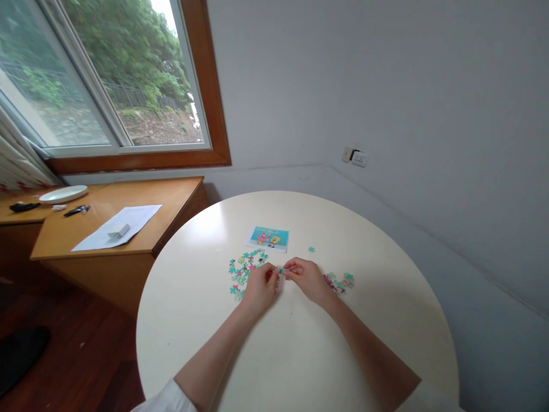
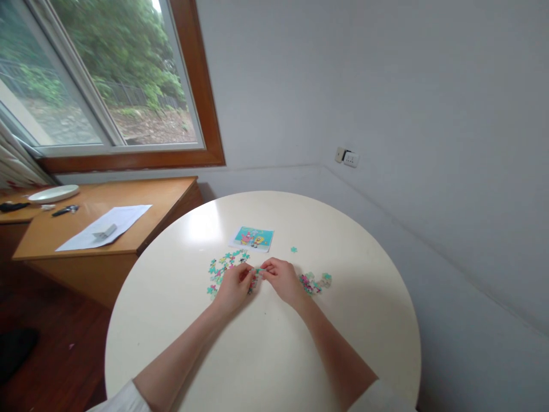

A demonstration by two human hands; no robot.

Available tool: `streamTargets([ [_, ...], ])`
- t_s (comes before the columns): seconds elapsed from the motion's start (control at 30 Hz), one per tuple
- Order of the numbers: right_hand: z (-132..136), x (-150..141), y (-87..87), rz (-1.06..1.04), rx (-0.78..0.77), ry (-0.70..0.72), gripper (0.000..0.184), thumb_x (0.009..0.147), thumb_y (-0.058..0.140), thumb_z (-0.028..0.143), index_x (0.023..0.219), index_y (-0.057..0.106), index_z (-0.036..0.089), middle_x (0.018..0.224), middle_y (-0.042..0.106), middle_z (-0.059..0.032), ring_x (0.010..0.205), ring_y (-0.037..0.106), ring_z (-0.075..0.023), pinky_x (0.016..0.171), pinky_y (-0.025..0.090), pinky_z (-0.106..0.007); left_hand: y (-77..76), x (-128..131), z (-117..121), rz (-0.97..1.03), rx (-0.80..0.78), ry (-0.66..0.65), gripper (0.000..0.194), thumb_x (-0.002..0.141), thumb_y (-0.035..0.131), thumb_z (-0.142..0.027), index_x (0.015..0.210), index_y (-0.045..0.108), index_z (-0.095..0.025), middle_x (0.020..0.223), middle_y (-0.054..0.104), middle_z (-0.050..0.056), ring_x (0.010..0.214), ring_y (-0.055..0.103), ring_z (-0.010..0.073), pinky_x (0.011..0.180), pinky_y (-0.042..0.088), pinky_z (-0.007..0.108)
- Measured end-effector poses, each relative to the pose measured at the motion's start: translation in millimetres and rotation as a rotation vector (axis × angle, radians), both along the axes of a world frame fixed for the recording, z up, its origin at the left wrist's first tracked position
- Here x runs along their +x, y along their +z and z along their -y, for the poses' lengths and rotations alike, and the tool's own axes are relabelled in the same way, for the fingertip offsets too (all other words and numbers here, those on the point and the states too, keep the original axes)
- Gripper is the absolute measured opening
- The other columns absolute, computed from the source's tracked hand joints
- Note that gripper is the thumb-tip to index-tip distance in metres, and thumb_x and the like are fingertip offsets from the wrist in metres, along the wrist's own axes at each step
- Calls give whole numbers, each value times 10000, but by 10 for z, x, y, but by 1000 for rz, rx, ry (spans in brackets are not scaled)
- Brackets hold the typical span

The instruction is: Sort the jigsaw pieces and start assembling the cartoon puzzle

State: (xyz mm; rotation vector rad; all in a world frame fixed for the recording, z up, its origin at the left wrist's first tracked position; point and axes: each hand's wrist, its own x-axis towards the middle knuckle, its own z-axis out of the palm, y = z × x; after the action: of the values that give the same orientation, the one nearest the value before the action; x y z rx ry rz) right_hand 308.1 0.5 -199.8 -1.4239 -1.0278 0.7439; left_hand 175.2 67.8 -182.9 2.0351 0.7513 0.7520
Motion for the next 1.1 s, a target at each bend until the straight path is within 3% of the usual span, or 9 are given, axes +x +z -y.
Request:
streamTargets([
  [0.4, 46, -91, 120, 119, 34, -44, 254, 692, 623, 430, 724, 609, 178, 660, 634, -18, 636, 603, -160, 635, 480, -302, 41, -31, 24, 9, 14, 66, 209, 767, 442, -266, 612, 531, -158, 505, 511, -4, 484, 453, 112, 489, 295, 217],
  [0.7, 82, 0, 195, -58, 33, 42, 256, 641, 673, 404, 737, 608, 175, 646, 635, -8, 616, 588, -142, 615, 470, -284, 29, -46, -76, 119, -208, 70, 241, 736, 481, -346, 564, 468, -177, 448, 458, -31, 418, 414, 100, 450, 297, 217],
  [0.83, 123, 57, 189, 107, -6, 15, 159, 686, 618, 322, 746, 633, 175, 687, 656, -24, 642, 592, -150, 629, 460, -283, 70, -85, -139, 180, -251, 116, 273, 716, 517, -374, 532, 467, -178, 423, 448, -36, 400, 421, 99, 438, 316, 216],
  [1.1, 66, 119, 2, 613, -130, -151, 71, 713, 590, 164, 698, 658, 180, 691, 652, -34, 647, 563, -155, 658, 432, -283, 148, -101, -85, 218, -287, 106, 303, 723, 494, -410, 535, 500, -173, 409, 447, -36, 388, 428, 99, 432, 329, 214],
])
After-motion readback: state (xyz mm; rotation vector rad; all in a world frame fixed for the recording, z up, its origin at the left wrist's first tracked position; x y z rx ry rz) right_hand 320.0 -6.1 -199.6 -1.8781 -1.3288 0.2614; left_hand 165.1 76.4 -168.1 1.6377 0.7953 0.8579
